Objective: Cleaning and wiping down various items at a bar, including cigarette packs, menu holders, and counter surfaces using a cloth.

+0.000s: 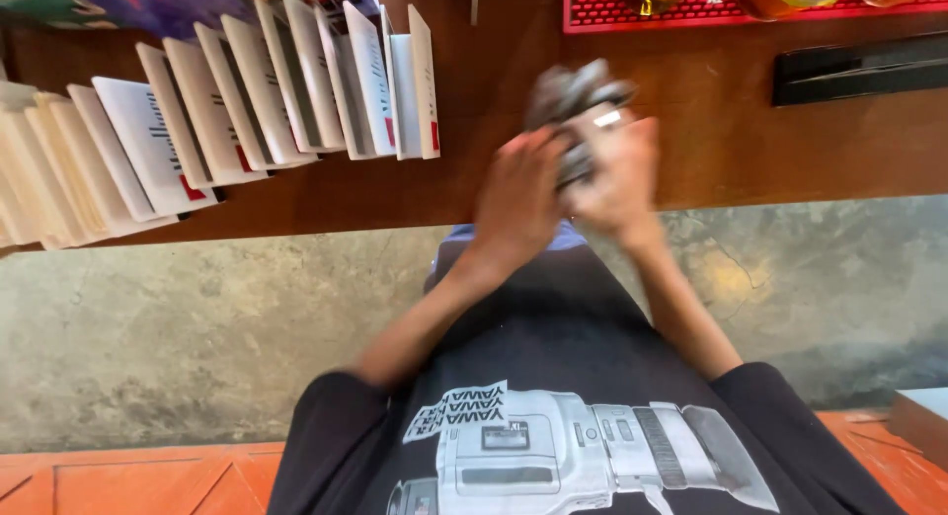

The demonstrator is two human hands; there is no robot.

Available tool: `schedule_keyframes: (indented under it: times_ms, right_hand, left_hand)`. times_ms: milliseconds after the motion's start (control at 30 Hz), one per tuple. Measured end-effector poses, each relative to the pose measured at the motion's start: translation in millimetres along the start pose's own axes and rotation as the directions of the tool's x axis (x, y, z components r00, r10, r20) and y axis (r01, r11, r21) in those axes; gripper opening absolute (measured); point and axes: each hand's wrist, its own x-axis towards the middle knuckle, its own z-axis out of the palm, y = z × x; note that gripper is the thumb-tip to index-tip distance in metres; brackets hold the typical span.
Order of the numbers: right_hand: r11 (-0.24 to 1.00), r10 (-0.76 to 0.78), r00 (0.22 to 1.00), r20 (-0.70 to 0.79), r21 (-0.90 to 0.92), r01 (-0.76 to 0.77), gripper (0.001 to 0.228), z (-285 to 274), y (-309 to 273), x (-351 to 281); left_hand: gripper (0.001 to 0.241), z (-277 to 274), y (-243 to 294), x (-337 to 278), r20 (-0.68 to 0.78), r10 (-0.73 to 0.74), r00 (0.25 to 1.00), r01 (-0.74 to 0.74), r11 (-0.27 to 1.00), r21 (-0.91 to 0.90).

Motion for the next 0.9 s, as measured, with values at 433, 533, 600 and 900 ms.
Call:
schedule_keyframes:
  times_ms: [433,533,600,900]
  right_hand:
    - [0.934,-0.354,0.892,0.281,0.059,0.352,0.072,35,-46,-2]
    - [0.98,-0.194,0.931,0.308,0.094,0.173,0.059,9,-31,-6]
    - [0.998,-0.03,0.953,0.302,0.062,0.012,0.05,-8,-32,-8]
    - [0.998,-0.05,0.875,0.482,0.063,0.022,0.042,37,-74,-5]
  left_hand:
    - [0.062,-58,-23,-85,-0.181,-0.279,0.943,0.265,0.959,-0.097]
    - [0.055,-47,-16,-57,-0.055,-0.228,0.972,0.214,0.957,-0.198]
    - [0.053,-34,-21,-41,-0.032,-0.099,0.995,0.08,0.927,-0.366]
    - [0.053,-96,-36,-75,-0.075,-0.32,0.945,0.268,0.882,-0.388]
